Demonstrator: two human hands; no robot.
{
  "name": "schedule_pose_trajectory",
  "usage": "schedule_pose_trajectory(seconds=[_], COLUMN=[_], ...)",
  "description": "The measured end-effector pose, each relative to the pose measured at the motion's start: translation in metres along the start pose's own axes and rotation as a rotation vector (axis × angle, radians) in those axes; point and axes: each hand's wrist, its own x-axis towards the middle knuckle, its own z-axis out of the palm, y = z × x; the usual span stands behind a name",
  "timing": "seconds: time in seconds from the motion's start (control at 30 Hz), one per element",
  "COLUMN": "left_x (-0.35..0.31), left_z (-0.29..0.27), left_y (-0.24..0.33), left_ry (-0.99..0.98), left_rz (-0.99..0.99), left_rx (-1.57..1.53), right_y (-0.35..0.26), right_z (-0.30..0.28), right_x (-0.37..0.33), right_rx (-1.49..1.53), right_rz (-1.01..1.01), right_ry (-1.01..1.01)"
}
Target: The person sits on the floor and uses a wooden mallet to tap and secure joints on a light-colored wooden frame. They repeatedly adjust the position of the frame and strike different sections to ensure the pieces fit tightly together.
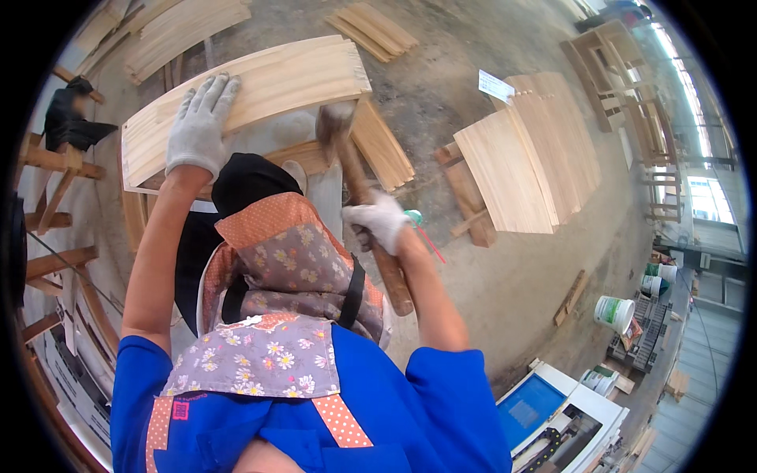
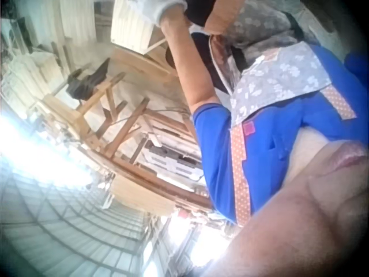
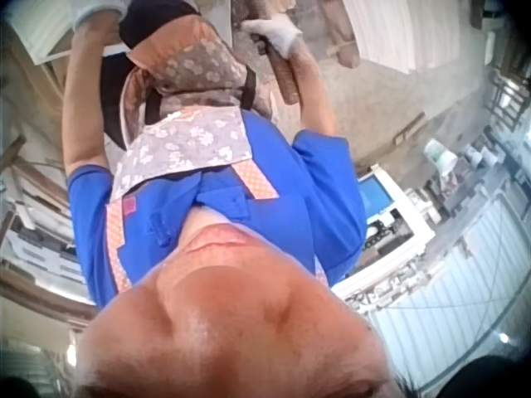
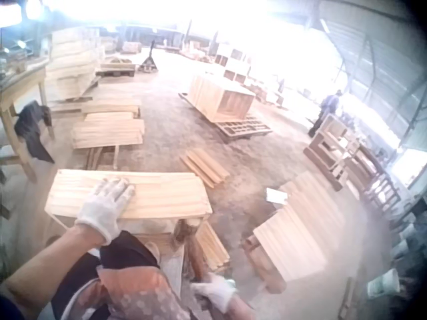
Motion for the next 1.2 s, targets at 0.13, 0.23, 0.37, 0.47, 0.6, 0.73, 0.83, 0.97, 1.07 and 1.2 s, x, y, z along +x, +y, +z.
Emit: schedule_pose_trajectory(seconds=[0.13, 0.23, 0.37, 0.47, 0.6, 0.73, 0.83, 0.97, 1.07, 1.2], left_x=[-0.006, 0.005, 0.001, 0.000, -0.003, -0.006, 0.000, -0.001, -0.005, -0.002], left_z=[-0.003, -0.002, 0.000, -0.002, 0.006, 0.003, 0.005, 0.002, 0.001, 0.000], left_y=[0.012, 0.009, 0.010, 0.011, 0.005, 0.003, 0.006, 0.001, 0.000, 0.009], left_ry=[-0.030, -0.015, -0.029, 0.001, 0.026, 0.056, 0.067, 0.054, 0.064, 0.070], left_rz=[-0.010, -0.009, -0.010, 0.001, 0.010, 0.011, 0.025, 0.013, 0.003, 0.014], left_rx=[-0.021, -0.042, -0.049, -0.073, 0.002, -0.011, -0.029, -0.087, -0.103, -0.067], right_y=[0.016, 0.027, 0.042, 0.041, -0.015, -0.056, -0.068, -0.102, -0.094, -0.082], right_z=[0.020, 0.013, 0.009, -0.001, -0.013, -0.021, -0.024, -0.027, -0.018, -0.020], right_x=[-0.005, 0.005, 0.000, -0.037, -0.099, -0.104, -0.075, -0.073, -0.092, -0.064], right_rx=[0.062, -0.006, -0.012, -0.028, 0.015, 0.052, -0.148, -0.055, -0.038, -0.130], right_rz=[-0.149, -0.138, -0.020, -0.040, -0.214, -0.442, -0.212, -0.307, -0.399, -0.238], right_ry=[0.116, 0.141, 0.049, -0.025, 0.080, 0.206, 0.296, 0.240, 0.271, 0.338])
